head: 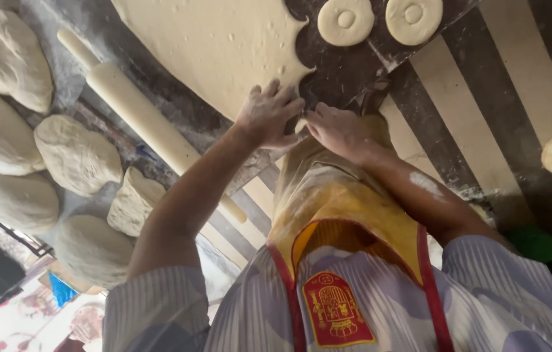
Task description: Using a circular cutter to cut out doughnut shapes from a large sheet of dough.
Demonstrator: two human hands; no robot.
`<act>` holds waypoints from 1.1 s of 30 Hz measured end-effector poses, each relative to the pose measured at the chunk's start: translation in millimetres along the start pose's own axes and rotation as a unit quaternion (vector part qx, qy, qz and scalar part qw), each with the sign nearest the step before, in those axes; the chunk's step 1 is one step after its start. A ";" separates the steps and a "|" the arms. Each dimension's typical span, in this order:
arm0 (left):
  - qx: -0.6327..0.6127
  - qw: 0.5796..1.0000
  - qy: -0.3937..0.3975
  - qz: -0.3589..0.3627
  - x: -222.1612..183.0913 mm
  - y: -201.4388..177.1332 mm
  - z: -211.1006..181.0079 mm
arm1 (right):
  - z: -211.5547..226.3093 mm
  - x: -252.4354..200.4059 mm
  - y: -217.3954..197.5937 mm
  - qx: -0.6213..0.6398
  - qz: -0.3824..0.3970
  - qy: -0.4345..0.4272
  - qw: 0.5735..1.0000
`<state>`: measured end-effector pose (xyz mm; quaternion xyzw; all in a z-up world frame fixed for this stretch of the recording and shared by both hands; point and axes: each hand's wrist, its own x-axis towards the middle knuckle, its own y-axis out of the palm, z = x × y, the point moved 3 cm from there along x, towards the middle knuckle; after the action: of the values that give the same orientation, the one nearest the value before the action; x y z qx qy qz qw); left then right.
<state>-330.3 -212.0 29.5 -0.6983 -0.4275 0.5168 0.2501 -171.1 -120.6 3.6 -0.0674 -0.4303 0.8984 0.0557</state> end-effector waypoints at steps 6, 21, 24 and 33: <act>-0.158 0.907 -0.322 -0.219 -10.8 -6.0 -20.6 | 4.2 -28.7 -33.0 0.175 -0.100 0.031 0.979; -0.424 0.776 -0.364 -0.293 -86.8 20.8 -10.2 | -8.4 -36.7 9.5 0.195 -0.070 0.034 0.978; -0.507 0.738 -0.343 -0.283 -58.2 76.4 -6.5 | -1.9 -36.8 -9.3 0.270 -0.052 0.025 0.961; -0.557 0.677 -0.327 -0.353 -45.9 98.3 0.3 | -76.2 -55.6 -59.3 0.810 -0.258 0.187 0.493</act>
<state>-302.0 -301.3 -25.1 -0.2924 -0.9053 0.2524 -0.1768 -101.0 -34.1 6.8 -0.0448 0.5081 0.7647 0.3939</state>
